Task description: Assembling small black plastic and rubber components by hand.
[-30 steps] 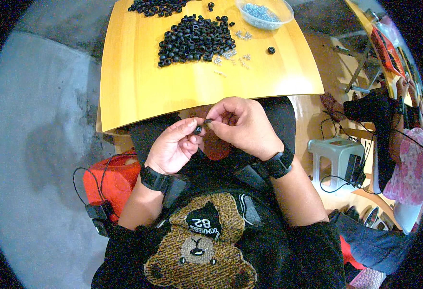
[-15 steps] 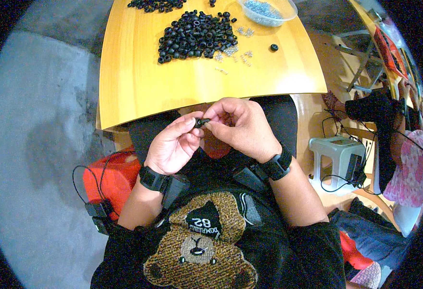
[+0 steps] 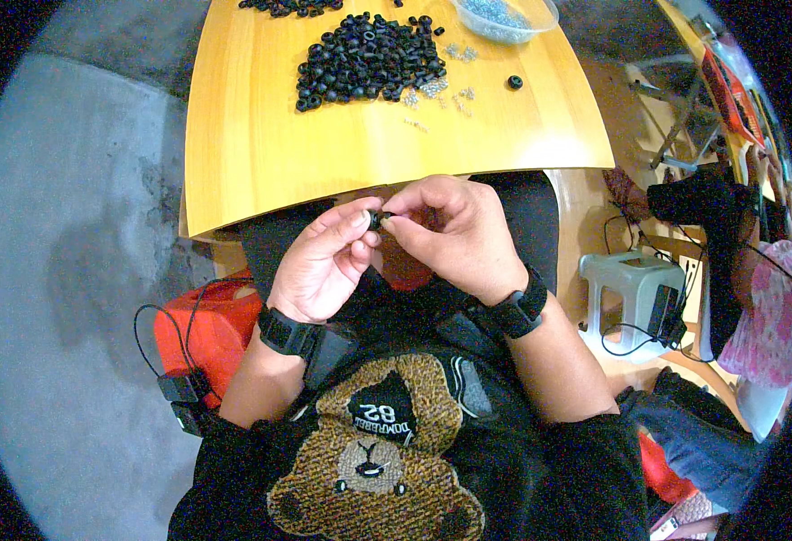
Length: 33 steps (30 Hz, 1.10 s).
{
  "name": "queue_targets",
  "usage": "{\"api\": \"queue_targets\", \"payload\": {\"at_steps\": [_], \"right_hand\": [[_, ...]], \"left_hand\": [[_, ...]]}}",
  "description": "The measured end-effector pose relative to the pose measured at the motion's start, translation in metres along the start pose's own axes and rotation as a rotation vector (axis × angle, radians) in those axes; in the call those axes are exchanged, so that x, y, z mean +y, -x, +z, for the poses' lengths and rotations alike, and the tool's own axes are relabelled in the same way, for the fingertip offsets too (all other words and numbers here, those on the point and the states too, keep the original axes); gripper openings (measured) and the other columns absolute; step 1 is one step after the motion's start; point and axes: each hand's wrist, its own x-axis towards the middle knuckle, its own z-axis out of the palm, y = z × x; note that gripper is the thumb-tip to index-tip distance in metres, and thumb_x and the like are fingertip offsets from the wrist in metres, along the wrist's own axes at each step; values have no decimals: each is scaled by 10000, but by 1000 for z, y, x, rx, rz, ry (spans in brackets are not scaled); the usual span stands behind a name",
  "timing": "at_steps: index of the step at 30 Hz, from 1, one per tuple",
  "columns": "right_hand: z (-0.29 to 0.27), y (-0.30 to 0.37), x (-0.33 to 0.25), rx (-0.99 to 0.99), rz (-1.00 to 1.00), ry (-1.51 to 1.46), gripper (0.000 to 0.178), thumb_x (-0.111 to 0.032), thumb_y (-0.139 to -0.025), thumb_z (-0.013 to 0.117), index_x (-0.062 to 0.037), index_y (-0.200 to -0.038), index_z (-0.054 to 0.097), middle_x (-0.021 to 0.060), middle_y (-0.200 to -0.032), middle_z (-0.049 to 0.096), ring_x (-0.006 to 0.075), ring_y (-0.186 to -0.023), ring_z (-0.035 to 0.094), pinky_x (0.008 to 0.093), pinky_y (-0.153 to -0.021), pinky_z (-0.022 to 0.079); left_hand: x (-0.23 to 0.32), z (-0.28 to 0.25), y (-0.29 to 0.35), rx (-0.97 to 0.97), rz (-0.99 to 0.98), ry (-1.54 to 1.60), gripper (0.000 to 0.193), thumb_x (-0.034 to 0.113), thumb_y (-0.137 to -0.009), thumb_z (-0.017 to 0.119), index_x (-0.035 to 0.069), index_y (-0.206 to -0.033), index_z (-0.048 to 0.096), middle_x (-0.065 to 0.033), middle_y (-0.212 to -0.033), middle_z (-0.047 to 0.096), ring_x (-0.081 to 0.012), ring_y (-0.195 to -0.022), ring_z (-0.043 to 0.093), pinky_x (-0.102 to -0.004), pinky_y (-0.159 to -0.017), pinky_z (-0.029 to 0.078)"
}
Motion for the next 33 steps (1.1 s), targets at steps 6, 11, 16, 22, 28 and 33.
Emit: {"api": "queue_targets", "payload": {"at_steps": [6, 11, 16, 22, 28, 33], "right_hand": [[5, 2, -13, 5, 61, 72, 61, -46, -747, 680, -8, -785, 651, 41, -727, 654, 70, -647, 594, 225, -591, 480], [3, 2, -9, -47, 61, -64, 55, -14, -776, 663, 2, -826, 646, 41, -772, 662, 81, -698, 606, 226, -642, 489], [2, 1, -11, -126, 125, -288, 59, 26, -811, 632, 21, -870, 636, 44, -818, 664, 101, -757, 618, 235, -695, 500], [5, 2, -9, -127, 150, -329, 66, 19, -819, 628, 17, -884, 636, 46, -816, 665, 102, -747, 621, 234, -685, 502], [3, 5, -9, 22, 77, 110, 88, -43, -764, 674, -9, -841, 651, 14, -755, 649, 60, -672, 593, 204, -616, 482], [8, 2, -18, -28, 107, 256, 65, -27, -758, 664, -10, -818, 645, 11, -722, 638, 47, -640, 570, 191, -577, 458]], "left_hand": [[-1, 0, 1, 24, 23, -6, 233, 66, -880, 583, -3, -1102, 579, -59, -883, 640, -96, -745, 613, -176, -653, 525], [0, 1, 2, 9, 28, -14, 228, 64, -875, 589, 4, -1095, 589, -57, -874, 642, -94, -733, 608, -179, -638, 516], [-1, -3, 4, -7, 17, 9, 218, 67, -872, 595, 21, -1084, 608, -51, -857, 646, -95, -720, 605, -198, -625, 511], [-1, 0, 5, 21, 66, -43, 217, 71, -870, 600, 27, -1082, 614, -52, -858, 651, -101, -727, 613, -203, -627, 510], [-3, 8, 2, 11, 44, -39, 222, 80, -859, 618, 23, -1074, 617, -39, -880, 653, -103, -754, 623, -204, -677, 525], [-4, 2, 3, 39, 45, -52, 214, 83, -849, 633, 39, -1059, 625, -25, -880, 652, -96, -766, 622, -197, -680, 527]]}}
